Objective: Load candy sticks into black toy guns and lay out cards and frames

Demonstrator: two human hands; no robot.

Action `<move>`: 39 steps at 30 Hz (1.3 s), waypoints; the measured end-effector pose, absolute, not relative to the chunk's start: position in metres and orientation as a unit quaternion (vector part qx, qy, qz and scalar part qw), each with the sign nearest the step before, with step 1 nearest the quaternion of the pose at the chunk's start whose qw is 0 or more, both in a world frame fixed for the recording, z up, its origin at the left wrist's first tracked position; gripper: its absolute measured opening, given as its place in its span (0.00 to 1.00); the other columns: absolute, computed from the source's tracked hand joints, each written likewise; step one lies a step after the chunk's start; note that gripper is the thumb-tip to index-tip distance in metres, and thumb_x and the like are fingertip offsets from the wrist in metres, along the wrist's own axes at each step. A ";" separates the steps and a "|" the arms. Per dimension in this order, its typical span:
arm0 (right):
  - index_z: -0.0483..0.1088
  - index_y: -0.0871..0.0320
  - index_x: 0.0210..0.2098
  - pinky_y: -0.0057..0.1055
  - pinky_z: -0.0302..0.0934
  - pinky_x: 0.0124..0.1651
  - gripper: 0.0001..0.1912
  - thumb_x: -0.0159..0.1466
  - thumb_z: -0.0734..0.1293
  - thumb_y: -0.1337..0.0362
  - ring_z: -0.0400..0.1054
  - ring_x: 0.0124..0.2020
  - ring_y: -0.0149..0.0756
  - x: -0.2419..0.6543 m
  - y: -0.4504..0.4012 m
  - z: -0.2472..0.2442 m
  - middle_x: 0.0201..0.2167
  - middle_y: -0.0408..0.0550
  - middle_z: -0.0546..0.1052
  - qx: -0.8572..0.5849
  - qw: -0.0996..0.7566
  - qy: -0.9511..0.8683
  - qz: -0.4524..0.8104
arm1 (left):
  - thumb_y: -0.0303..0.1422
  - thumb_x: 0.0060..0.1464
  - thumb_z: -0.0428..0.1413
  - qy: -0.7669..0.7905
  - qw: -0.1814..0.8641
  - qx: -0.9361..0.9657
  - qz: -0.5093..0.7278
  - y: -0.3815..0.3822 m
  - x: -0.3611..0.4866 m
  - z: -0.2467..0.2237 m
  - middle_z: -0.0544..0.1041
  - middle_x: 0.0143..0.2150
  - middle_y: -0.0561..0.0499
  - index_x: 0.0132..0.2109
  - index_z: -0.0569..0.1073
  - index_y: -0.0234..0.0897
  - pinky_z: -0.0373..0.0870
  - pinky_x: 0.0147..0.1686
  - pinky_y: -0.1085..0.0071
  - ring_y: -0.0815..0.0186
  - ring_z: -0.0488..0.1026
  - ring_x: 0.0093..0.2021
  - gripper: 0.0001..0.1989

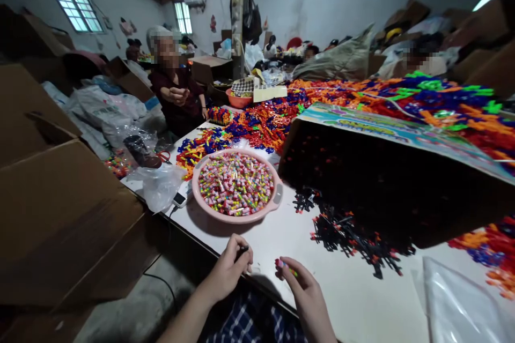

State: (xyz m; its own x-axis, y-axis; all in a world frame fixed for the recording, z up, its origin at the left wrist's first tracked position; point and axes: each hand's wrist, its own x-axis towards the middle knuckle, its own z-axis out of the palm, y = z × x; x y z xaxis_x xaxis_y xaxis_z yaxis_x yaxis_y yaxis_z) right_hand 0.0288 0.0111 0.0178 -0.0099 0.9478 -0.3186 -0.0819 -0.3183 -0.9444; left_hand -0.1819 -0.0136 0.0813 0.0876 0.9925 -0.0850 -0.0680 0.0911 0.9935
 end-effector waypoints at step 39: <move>0.76 0.56 0.27 0.29 0.65 0.32 0.21 0.47 0.76 0.44 0.70 0.28 0.38 -0.038 0.030 0.081 0.21 0.46 0.75 -0.579 0.437 -0.424 0.542 | 0.41 0.56 0.57 0.552 0.133 0.515 0.642 0.029 -0.328 0.166 0.74 0.27 0.53 0.31 0.71 0.45 0.74 0.30 0.67 0.64 0.74 0.29 0.08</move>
State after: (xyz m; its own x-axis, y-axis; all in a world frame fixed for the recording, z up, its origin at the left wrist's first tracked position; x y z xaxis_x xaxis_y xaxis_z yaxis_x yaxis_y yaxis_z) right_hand -0.0378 0.0302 0.0811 0.0520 0.9652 -0.2564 0.0167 -0.2576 -0.9661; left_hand -0.3277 0.0290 0.1664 -0.4336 0.7397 0.5147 0.3969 -0.3560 0.8460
